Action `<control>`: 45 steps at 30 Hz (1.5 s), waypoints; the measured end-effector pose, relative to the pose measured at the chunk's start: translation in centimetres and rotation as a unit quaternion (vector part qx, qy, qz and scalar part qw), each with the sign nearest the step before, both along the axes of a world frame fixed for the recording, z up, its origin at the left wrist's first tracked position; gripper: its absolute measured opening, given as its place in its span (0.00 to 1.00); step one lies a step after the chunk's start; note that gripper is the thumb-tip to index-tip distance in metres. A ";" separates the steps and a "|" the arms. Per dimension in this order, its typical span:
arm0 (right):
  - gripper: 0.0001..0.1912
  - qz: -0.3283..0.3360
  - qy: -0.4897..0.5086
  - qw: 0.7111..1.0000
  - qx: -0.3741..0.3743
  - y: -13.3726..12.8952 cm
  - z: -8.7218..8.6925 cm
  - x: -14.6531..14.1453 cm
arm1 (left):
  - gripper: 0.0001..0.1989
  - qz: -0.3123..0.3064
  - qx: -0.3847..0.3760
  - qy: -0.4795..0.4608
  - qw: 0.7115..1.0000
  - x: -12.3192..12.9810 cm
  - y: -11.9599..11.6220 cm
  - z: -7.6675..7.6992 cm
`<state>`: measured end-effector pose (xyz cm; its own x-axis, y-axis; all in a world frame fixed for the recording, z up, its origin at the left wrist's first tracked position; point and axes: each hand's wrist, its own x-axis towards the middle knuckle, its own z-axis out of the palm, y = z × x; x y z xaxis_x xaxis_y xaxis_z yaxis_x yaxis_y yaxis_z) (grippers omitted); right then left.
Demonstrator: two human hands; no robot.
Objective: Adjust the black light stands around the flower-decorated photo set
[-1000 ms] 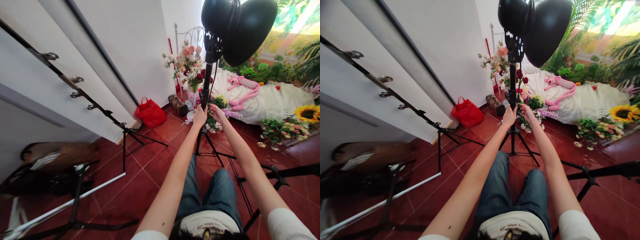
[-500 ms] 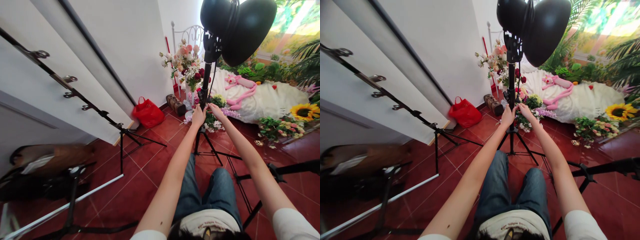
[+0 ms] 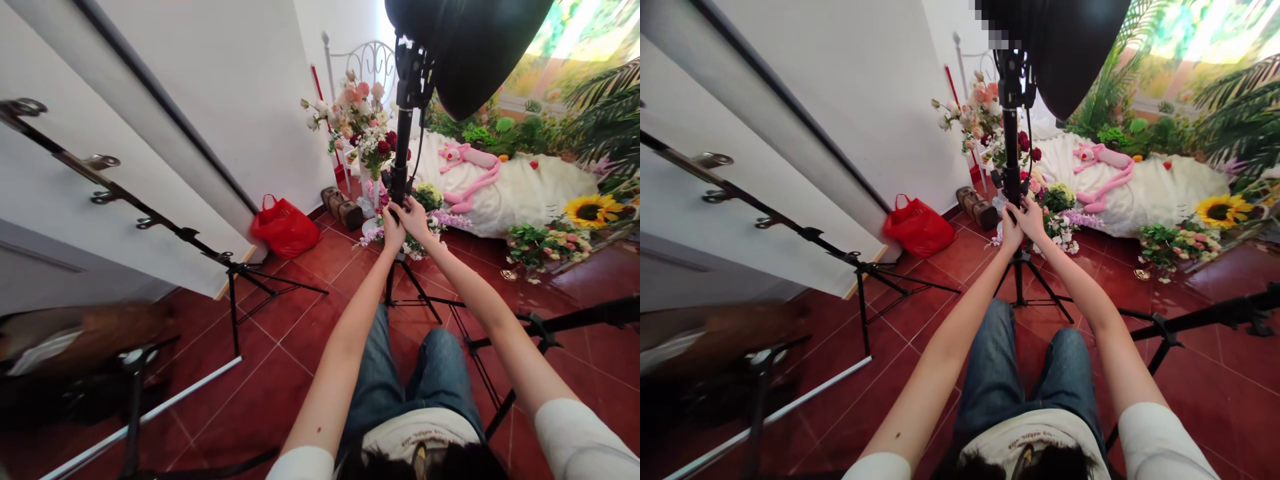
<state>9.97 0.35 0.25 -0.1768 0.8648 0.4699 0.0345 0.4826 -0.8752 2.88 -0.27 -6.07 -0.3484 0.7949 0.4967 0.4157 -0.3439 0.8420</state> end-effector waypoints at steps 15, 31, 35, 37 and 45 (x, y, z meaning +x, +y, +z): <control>0.27 0.157 -0.024 0.984 0.075 4.7 7.0 2.3 | 0.25 0.036 -0.029 -0.011 0.999 0.2 -0.6 1.0; 0.23 0.050 -0.050 0.993 -0.090 6.0 -3.0 3.6 | 0.29 0.031 0.052 -0.025 0.998 -0.2 -0.1 -0.2; 0.19 0.037 0.035 0.985 -0.164 5.6 -4.3 3.1 | 0.28 0.022 0.058 -0.031 0.998 -0.3 0.1 -0.4; 0.20 0.026 0.077 0.979 -0.185 4.8 -4.7 2.8 | 0.27 0.023 0.056 -0.034 0.998 -0.3 0.2 -0.4; 0.25 -0.049 0.085 0.969 -0.228 5.0 -3.2 2.1 | 0.27 0.015 0.053 -0.040 0.998 -0.4 0.3 -0.6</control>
<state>12.04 5.31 -2.99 -0.0357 0.9981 0.0507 -0.1032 0.0468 -0.9936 2.45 0.05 -6.64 -0.4134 0.7274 0.5477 0.3610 -0.4213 0.8320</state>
